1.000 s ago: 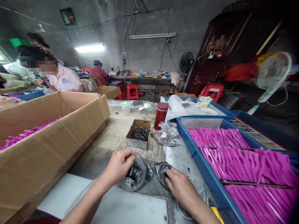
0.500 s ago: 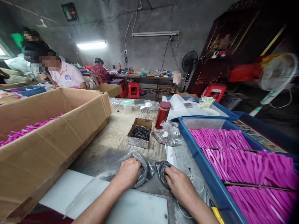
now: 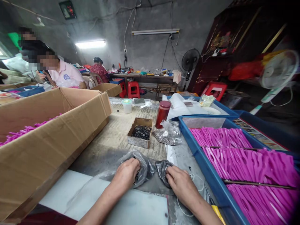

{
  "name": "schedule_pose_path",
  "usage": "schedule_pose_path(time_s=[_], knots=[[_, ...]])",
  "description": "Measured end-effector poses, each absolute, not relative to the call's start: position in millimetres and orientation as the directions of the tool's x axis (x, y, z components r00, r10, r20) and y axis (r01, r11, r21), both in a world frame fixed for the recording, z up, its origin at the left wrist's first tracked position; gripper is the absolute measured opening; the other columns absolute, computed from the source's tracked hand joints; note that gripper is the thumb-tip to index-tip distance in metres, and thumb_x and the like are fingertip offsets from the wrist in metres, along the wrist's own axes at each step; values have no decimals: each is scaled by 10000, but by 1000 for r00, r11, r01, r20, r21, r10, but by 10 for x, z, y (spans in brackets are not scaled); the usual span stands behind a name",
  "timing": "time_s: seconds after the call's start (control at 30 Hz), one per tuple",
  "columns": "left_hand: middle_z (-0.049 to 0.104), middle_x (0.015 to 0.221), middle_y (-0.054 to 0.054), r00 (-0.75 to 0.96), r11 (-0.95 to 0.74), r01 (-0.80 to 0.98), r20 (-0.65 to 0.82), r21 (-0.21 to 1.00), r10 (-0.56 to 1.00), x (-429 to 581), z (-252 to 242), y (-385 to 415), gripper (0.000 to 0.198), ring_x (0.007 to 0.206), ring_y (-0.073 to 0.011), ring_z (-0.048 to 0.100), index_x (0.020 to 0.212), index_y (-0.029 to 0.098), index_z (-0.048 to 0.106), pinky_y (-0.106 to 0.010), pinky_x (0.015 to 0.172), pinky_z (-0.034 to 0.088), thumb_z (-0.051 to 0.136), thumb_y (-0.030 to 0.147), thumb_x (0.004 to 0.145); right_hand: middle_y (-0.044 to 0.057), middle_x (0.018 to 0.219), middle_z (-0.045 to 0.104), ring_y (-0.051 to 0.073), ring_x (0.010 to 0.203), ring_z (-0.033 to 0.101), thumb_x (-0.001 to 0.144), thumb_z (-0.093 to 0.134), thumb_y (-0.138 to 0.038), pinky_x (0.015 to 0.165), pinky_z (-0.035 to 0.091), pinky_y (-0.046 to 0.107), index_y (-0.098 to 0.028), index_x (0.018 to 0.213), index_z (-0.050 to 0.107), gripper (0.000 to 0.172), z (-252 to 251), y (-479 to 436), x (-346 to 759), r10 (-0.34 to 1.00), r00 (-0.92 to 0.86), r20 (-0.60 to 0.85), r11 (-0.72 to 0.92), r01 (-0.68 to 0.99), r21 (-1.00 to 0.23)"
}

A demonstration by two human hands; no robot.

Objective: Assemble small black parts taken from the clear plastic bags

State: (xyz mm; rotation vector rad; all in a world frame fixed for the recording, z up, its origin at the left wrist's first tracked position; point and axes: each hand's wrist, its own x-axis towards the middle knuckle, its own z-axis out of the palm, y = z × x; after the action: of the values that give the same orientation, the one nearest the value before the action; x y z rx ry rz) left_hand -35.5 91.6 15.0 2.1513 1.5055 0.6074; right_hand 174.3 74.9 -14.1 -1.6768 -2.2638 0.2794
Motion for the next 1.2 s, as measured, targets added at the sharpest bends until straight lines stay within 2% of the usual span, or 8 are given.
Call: schedule_pose_path(time_s=[0.1,0.2,0.4,0.5,0.77,0.97,1.2], knots=[[542,569,14,296,-303,764,108,569,949,-387,125,896,215,532,-120,484,662,174,560,-209,520,363,373,153,767,15,654,586,161,652,546,756,369,-124,593,324,265,-196,647,515,195,-122,741,1736,954,-269,135,300,887,-352],[571,576,15,285,-288,753,101,592,953,-404,150,877,210,529,-111,509,697,167,586,-191,515,378,387,157,765,18,648,596,167,655,557,762,359,-122,606,325,280,-191,658,508,195,-113,736,1726,953,-274,127,301,887,-351],[653,741,-13,237,-228,632,95,741,967,-431,173,835,226,664,-136,588,829,179,629,-195,613,436,418,166,750,11,636,597,167,636,558,741,362,-104,598,341,280,-197,667,510,190,-138,730,1733,944,-284,170,329,864,-381],[658,744,-22,203,-156,567,46,809,978,-444,111,814,240,659,-145,591,876,163,631,-200,592,453,434,183,740,8,643,599,168,638,555,735,369,-103,596,344,281,-201,681,518,187,-144,724,1736,941,-277,197,335,852,-403],[622,650,-14,160,-23,431,-51,902,986,-441,79,769,211,541,-129,556,815,142,639,-217,531,449,468,210,711,36,735,621,192,735,564,745,369,-95,654,365,298,-193,776,569,225,-125,704,1736,951,-275,145,311,852,-422],[598,582,-5,174,-70,468,-14,881,985,-432,154,747,170,548,-133,551,735,142,629,-214,529,431,474,212,721,47,732,608,191,735,556,746,361,-85,671,383,298,-185,781,583,245,-111,672,1744,958,-261,118,287,862,-419],[619,672,-26,231,-310,561,215,768,949,-429,239,731,166,635,-135,570,716,163,645,-215,602,438,480,175,723,36,716,597,175,704,552,741,366,-92,644,404,276,-185,763,580,234,-73,648,1747,962,-229,149,273,818,-506]])
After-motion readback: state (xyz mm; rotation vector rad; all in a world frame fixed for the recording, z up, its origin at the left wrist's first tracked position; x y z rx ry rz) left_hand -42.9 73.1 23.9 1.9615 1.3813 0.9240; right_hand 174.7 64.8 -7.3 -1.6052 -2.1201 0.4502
